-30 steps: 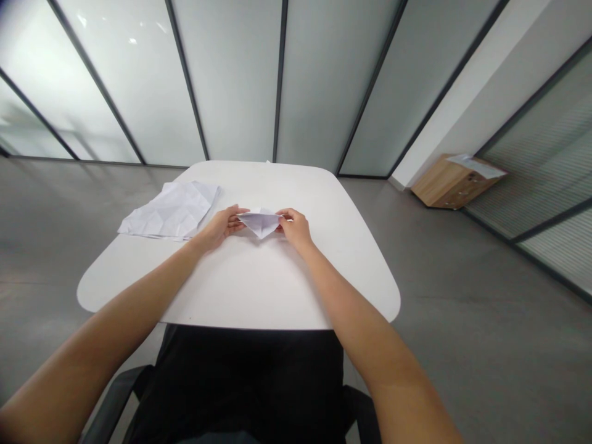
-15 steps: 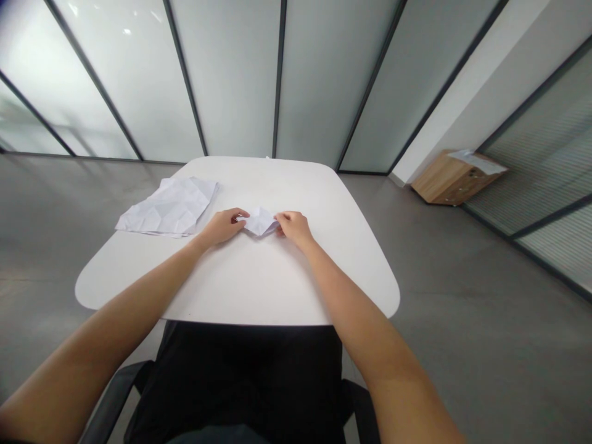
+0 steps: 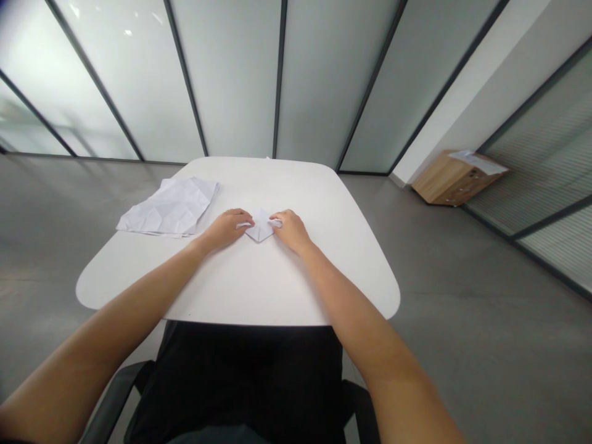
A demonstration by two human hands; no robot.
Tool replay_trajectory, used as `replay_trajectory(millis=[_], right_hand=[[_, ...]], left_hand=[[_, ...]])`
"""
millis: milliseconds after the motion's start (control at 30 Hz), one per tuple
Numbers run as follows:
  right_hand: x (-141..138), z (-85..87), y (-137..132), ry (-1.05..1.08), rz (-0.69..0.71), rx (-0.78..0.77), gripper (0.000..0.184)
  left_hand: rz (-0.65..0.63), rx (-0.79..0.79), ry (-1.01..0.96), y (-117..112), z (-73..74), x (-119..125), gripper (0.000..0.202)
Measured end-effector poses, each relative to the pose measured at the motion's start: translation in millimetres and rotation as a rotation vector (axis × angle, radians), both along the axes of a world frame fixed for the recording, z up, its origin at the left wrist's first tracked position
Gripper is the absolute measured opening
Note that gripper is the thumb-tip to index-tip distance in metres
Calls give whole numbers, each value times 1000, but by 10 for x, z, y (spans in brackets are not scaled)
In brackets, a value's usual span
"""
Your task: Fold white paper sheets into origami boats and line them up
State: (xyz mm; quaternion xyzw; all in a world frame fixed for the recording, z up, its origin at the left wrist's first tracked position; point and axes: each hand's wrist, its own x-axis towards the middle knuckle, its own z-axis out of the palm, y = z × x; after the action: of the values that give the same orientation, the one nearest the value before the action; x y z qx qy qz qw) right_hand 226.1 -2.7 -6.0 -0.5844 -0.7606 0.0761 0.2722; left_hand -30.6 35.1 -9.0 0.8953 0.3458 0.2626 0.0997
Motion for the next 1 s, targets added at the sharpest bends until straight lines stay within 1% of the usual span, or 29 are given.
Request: replay_trajectory(millis=[67, 167, 267, 400, 667, 833, 933, 1000], right_hand=[[-9, 15, -30, -36, 75, -12, 38], [-44, 44, -86, -107, 186, -19, 46], [-93, 79, -143, -190, 236, -31, 51], [-123, 106, -176, -237, 276, -53, 48], [-95, 60, -115, -80, 304, -23, 34], [-61, 53, -96, 41, 289, -32, 25], [-46, 57, -93, 64, 279, -54, 24], [-49, 63, -96, 62, 282, -56, 24]], left_hand=[[-30, -15, 4, -45, 29, 41, 31], [-22, -15, 29, -106, 71, 82, 30], [-4, -12, 41, -132, 95, 91, 24], [-24, 2, 67, -108, 93, 68, 23], [-64, -21, 60, -59, 53, 45, 24], [-70, -42, 71, -77, 21, 38, 34], [-62, -36, 92, -97, 2, 45, 40], [-31, -26, 101, -108, -12, 65, 40]])
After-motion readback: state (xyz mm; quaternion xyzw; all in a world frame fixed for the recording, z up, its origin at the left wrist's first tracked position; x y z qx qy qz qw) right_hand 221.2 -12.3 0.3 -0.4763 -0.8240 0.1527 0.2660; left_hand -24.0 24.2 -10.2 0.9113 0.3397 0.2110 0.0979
